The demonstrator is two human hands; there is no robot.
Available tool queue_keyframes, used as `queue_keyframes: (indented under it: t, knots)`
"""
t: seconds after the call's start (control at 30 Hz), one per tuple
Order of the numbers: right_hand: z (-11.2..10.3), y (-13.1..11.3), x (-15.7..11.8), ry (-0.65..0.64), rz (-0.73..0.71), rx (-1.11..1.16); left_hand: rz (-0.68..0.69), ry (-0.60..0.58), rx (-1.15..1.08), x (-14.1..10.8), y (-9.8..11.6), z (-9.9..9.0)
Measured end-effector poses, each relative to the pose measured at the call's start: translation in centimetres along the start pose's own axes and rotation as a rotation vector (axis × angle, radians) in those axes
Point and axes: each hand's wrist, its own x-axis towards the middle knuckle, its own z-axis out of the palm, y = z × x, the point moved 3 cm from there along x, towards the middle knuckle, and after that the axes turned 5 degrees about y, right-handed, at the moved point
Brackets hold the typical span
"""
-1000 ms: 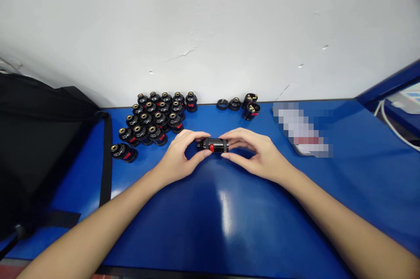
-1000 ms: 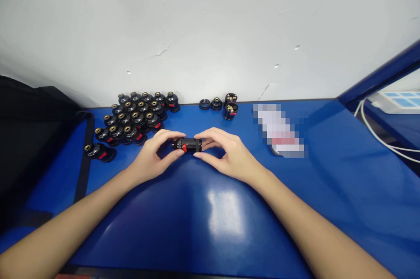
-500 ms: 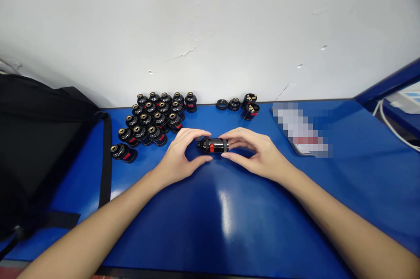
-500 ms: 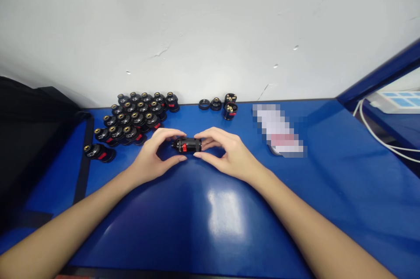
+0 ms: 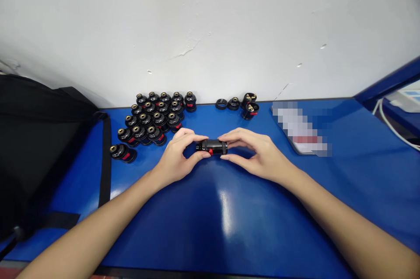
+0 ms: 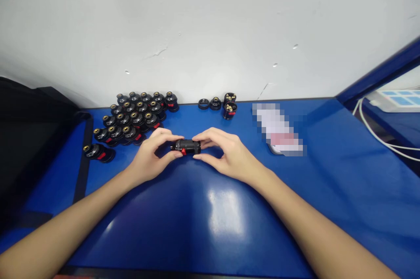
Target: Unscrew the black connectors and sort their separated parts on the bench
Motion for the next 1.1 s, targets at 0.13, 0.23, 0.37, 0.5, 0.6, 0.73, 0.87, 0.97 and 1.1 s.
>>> queue_keyframes:
  t: [0.13, 0.23, 0.37, 0.5, 0.6, 0.73, 0.87, 0.97, 1.1]
  knots:
    - [0.06, -0.06, -0.01, 0.005, 0.033, 0.011, 0.052, 0.007, 0.039, -0.01, 0.30, -0.11]
    - [0.08, -0.12, 0.02, 0.017, 0.064, 0.035, 0.086, 0.022, 0.074, -0.05, 0.50, -0.20]
    - [0.16, -0.20, 0.02, 0.031, 0.092, 0.062, 0.099, 0.036, 0.097, -0.10, 0.67, -0.28]
    - [0.30, -0.18, 0.05, 0.058, 0.120, 0.101, 0.113, 0.052, 0.102, -0.06, 0.74, -0.21]
    - [0.27, -0.19, 0.10, 0.074, 0.119, 0.099, 0.111, 0.104, 0.092, 0.02, 0.82, -0.23]
    - [0.12, -0.09, 0.07, 0.063, 0.053, 0.017, 0.083, 0.200, 0.079, 0.11, 1.01, -0.51]
    - [0.06, 0.35, -0.03, 0.067, 0.022, -0.066, 0.036, 0.239, 0.092, 0.17, 0.84, -0.66]
    - [0.09, 0.48, -0.03, 0.076, 0.020, -0.087, 0.025, 0.221, 0.103, 0.28, 0.55, -0.57]
    - [0.11, 0.29, 0.00, 0.088, -0.002, -0.101, 0.048, 0.208, 0.092, 0.42, 0.29, -0.50]
